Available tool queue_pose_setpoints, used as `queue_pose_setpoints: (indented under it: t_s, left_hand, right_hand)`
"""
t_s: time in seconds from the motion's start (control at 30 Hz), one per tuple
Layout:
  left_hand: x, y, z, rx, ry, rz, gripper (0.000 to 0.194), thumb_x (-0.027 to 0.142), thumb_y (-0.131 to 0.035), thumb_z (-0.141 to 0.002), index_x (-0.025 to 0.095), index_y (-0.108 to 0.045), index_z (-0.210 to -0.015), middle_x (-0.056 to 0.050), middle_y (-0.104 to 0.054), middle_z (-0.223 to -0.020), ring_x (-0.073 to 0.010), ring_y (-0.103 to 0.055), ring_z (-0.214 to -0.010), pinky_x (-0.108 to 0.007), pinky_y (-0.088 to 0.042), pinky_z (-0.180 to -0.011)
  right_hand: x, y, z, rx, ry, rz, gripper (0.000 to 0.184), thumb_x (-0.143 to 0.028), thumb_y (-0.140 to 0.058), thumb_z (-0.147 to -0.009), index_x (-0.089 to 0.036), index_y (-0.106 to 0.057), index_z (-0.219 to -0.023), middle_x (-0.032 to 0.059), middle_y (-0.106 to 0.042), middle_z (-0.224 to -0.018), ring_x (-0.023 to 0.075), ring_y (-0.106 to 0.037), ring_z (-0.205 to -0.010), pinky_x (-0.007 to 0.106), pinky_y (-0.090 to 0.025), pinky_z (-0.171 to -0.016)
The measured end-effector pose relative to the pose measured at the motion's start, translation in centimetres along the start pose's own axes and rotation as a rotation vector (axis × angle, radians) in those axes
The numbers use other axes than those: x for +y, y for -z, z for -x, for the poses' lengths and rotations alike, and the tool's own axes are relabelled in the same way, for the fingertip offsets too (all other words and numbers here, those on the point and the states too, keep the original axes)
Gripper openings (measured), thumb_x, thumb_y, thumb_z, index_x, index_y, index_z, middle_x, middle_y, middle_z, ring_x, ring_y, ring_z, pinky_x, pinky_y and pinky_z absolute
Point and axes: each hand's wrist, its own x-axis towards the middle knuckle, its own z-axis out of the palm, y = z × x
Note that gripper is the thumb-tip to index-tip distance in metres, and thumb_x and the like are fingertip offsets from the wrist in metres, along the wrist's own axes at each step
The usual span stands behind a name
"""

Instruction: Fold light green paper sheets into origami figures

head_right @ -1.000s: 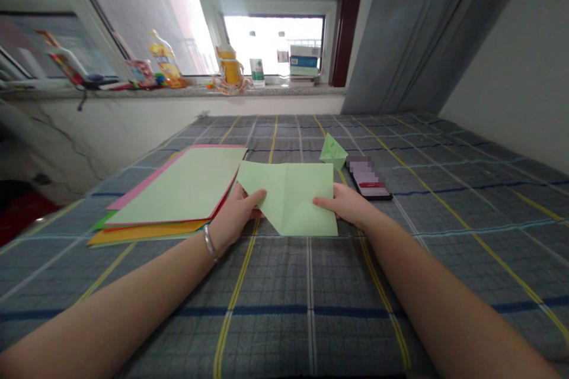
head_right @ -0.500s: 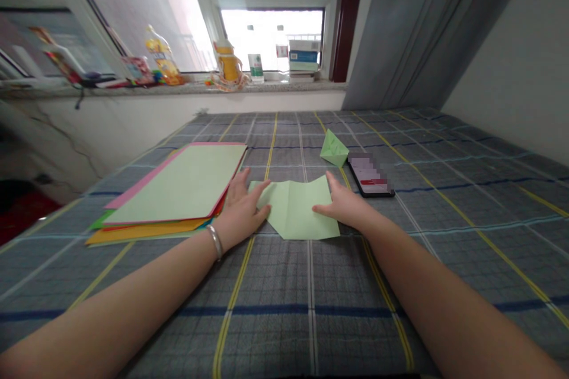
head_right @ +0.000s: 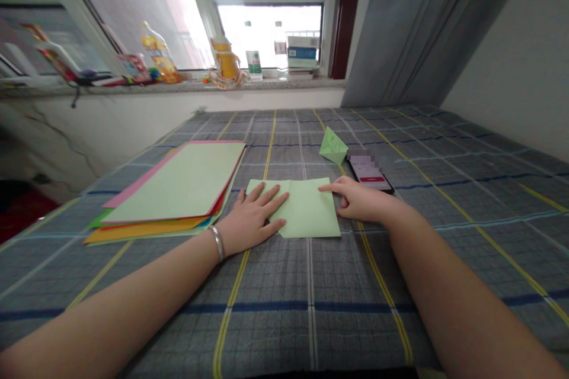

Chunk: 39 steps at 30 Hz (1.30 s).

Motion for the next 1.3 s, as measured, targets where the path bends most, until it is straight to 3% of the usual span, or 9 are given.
queue_pose_setpoints:
  t_s: [0.1,0.2,0.3,0.43,0.5,0.73,0.83,1.03,1.3]
  left_hand:
    - [0.0,-0.2,0.0,-0.011,0.056,-0.025,0.059,0.053,-0.034,-0.092,0.029,-0.029,-0.145,-0.007,-0.025,-0.154,-0.0422,-0.016,-0.139,-0.074,-0.015,-0.101]
    - [-0.2,-0.3,-0.2,-0.032,0.04,-0.051,0.059,0.053,-0.031,-0.093,0.028,-0.027,-0.146,-0.007,-0.022,-0.155,-0.038,-0.016,-0.141,-0.068,-0.017,-0.106]
    - [-0.5,-0.2,-0.3,-0.063,0.019,-0.061,0.059,0.052,-0.03,-0.094,0.027,-0.025,-0.147,-0.007,-0.019,-0.155,-0.0338,-0.015,-0.142,-0.064,-0.018,-0.108]
    - [-1.0,0.0,-0.6,-0.055,-0.003,-0.054,0.057,0.049,-0.033,-0.094,0.026,-0.028,-0.146,-0.009,-0.019,-0.155,-0.0326,-0.008,-0.143,-0.06,-0.018,-0.111]
    - [-1.2,0.1,-0.7,-0.046,-0.021,-0.045,0.058,0.05,-0.036,-0.093,0.026,-0.03,-0.146,-0.008,-0.019,-0.155,-0.0331,-0.005,-0.144,-0.058,-0.016,-0.112]
    - [-1.3,0.1,-0.7,-0.019,-0.17,-0.062,0.055,0.05,-0.033,-0.094,0.031,-0.03,-0.145,0.0,-0.027,-0.153,-0.0307,-0.006,-0.144,-0.059,0.001,-0.113]
    - [-1.1,0.1,-0.8,-0.061,-0.233,-0.052,0.056,0.051,-0.031,-0.095,0.028,-0.028,-0.146,-0.001,-0.025,-0.154,-0.0271,-0.013,-0.143,-0.054,-0.003,-0.115]
    - [-0.6,0.3,-0.8,-0.117,-0.233,-0.055,0.073,0.063,-0.038,-0.088,0.022,-0.024,-0.147,-0.006,-0.018,-0.155,-0.0282,-0.011,-0.144,-0.053,-0.002,-0.114]
    - [-1.2,0.8,-0.8,-0.268,-0.266,-0.023,0.079,0.06,-0.038,-0.089,0.02,-0.009,-0.15,-0.005,-0.002,-0.157,-0.025,0.0,-0.145,-0.048,-0.001,-0.116]
  right_hand:
    - [0.4,0.0,0.0,0.013,0.014,0.086,0.064,-0.016,-0.069,-0.067,-0.033,-0.057,-0.127,0.0097,-0.04,-0.14,0.0171,-0.063,-0.089,0.03,-0.054,-0.075]
    - [0.5,0.2,0.0,0.015,0.062,0.164,0.056,-0.021,-0.071,-0.069,-0.036,-0.061,-0.123,0.0048,-0.026,-0.152,0.031,-0.042,-0.129,0.043,-0.041,-0.101]
    - [0.3,0.3,0.0,0.0,0.136,0.198,0.043,-0.025,-0.066,-0.077,-0.038,-0.064,-0.118,0.0009,-0.028,-0.153,0.0319,-0.027,-0.138,0.049,-0.026,-0.111]
    - [-0.5,0.0,-0.3,-0.014,0.201,0.195,0.034,-0.025,-0.068,-0.076,-0.039,-0.07,-0.107,-0.0032,-0.035,-0.15,0.0334,-0.014,-0.142,0.054,-0.022,-0.111]
    - [-1.0,-0.2,-0.6,-0.004,0.233,0.183,0.026,-0.025,-0.069,-0.076,-0.038,-0.074,-0.098,-0.0028,-0.043,-0.145,0.0328,-0.014,-0.142,0.054,-0.021,-0.111]
    - [-2.6,-0.7,-1.0,-0.055,0.264,-0.01,0.02,-0.029,-0.065,-0.08,-0.033,-0.072,-0.098,-0.0003,-0.071,-0.108,0.0239,-0.052,-0.121,0.057,-0.002,-0.112]
    - [-3.0,-0.6,-1.0,-0.081,0.277,-0.058,0.016,-0.031,-0.064,-0.081,-0.031,-0.073,-0.095,-0.0006,-0.072,-0.105,0.0218,-0.057,-0.115,0.052,-0.008,-0.113]
    - [-3.2,-0.6,-1.1,-0.071,0.208,-0.177,0.023,-0.041,-0.06,-0.083,-0.024,-0.071,-0.094,0.0029,-0.071,-0.103,0.0203,-0.061,-0.102,0.036,-0.039,-0.097]
    - [-2.8,-1.2,-1.6,-0.033,-0.01,-0.138,0.031,-0.047,-0.052,-0.084,-0.02,-0.065,-0.082,0.0028,-0.066,-0.082,0.0186,-0.058,-0.076,0.03,-0.043,-0.07]
